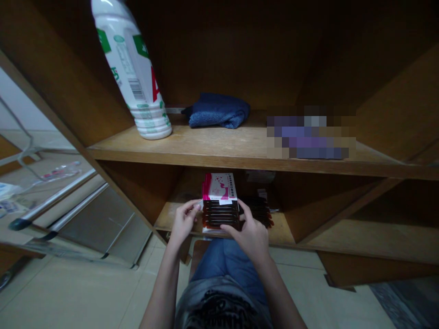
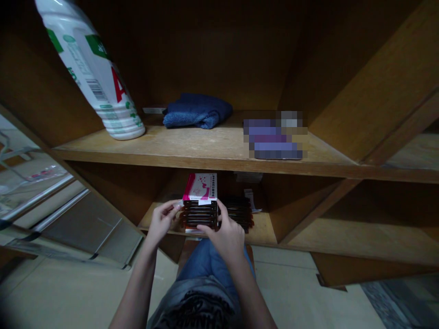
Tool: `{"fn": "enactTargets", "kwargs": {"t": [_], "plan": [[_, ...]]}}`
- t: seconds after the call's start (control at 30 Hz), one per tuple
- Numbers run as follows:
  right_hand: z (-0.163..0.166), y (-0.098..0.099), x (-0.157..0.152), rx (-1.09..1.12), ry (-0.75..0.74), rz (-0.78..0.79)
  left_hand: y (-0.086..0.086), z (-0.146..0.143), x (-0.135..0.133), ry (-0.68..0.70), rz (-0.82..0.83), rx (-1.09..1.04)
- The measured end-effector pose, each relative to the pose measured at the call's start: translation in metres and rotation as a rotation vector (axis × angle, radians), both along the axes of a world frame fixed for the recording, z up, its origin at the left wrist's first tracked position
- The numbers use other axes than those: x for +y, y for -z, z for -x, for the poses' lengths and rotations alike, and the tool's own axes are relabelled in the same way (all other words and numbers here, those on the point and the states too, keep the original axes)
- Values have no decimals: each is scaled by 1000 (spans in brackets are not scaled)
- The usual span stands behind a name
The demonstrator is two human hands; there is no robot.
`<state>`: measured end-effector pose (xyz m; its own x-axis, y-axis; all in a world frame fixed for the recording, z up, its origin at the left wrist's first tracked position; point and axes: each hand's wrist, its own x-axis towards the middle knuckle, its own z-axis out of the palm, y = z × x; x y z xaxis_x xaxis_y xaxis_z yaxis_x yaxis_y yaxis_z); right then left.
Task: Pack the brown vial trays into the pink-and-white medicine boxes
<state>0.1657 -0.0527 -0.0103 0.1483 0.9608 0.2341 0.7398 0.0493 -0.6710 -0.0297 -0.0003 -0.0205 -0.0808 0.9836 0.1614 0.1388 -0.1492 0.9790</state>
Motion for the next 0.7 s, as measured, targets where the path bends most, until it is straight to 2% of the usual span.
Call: {"fn": "enactTargets", "kwargs": {"t": [0.17, 0.4, 0.53, 0.7], "plan": [[1, 2, 7, -110, 60, -92, 0, 0, 1, 7, 7, -10], [-6, -3, 23, -279, 19, -95, -1, 0, 1, 8, 11, 10], [-7, -4, 37, -380, 45, -197, 1, 1, 1, 25, -2, 41], [-1, 3, 54, -383, 75, -275, 2, 2, 2, 35, 3, 67]]}}
